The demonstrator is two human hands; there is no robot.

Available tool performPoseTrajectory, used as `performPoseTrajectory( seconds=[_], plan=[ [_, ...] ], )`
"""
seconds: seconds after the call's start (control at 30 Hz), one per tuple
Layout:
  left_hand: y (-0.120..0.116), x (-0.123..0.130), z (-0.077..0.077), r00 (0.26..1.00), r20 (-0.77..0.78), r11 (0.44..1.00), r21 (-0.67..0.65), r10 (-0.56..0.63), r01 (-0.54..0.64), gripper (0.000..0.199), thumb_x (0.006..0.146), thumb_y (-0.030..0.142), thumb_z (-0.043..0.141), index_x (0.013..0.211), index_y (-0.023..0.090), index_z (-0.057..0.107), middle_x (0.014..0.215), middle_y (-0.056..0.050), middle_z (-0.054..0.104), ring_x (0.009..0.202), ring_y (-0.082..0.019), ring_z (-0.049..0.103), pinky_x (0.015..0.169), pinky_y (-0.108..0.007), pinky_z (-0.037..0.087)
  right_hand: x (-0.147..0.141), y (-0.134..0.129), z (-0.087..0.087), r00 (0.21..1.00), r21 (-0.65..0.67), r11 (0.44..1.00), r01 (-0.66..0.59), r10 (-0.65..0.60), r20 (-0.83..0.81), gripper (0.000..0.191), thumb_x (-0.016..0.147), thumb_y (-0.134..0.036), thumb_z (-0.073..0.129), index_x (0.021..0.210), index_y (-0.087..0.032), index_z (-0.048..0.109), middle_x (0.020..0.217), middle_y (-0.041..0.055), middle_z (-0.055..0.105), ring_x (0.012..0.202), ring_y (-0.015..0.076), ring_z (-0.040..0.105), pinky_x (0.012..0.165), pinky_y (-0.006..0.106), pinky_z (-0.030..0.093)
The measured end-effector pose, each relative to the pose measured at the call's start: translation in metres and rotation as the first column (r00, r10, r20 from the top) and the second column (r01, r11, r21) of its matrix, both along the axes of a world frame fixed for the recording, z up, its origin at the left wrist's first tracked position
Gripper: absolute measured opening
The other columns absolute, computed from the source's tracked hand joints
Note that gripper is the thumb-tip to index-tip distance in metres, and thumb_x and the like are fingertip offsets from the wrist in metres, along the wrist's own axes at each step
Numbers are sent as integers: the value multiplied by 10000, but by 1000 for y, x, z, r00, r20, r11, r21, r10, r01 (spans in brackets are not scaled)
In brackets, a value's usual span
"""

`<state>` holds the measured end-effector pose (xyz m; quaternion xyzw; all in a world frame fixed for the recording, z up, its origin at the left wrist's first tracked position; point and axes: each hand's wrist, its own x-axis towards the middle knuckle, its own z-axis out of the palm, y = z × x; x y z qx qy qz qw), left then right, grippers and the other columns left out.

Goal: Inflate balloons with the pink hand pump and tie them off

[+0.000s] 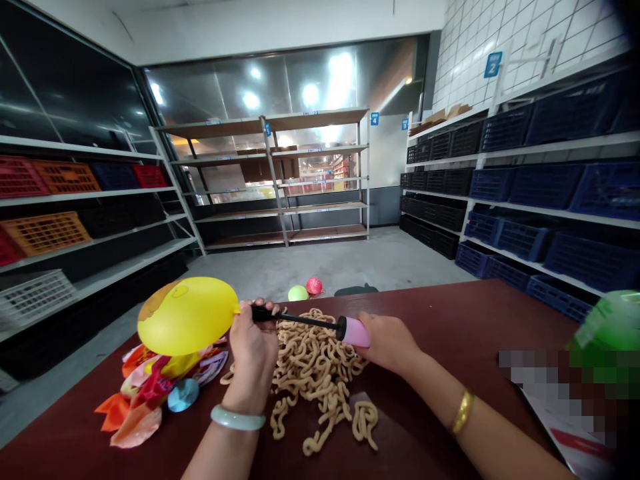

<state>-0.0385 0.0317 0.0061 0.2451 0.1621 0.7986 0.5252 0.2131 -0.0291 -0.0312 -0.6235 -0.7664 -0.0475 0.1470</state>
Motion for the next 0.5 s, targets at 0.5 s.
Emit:
performPoseTrajectory(
  seconds=[0.5],
  plan=[
    [-55, 86, -21, 984, -95, 988, -33, -152, 149, 204, 841, 309, 641, 826, 194, 472, 772, 2, 543, 665, -118, 551, 674, -283, 486, -30, -18, 4, 996, -2, 1000, 0, 0, -94, 278, 791, -465, 577, 934, -231, 531, 845, 37, 697, 723, 226, 656, 577, 291, 316]
  ],
)
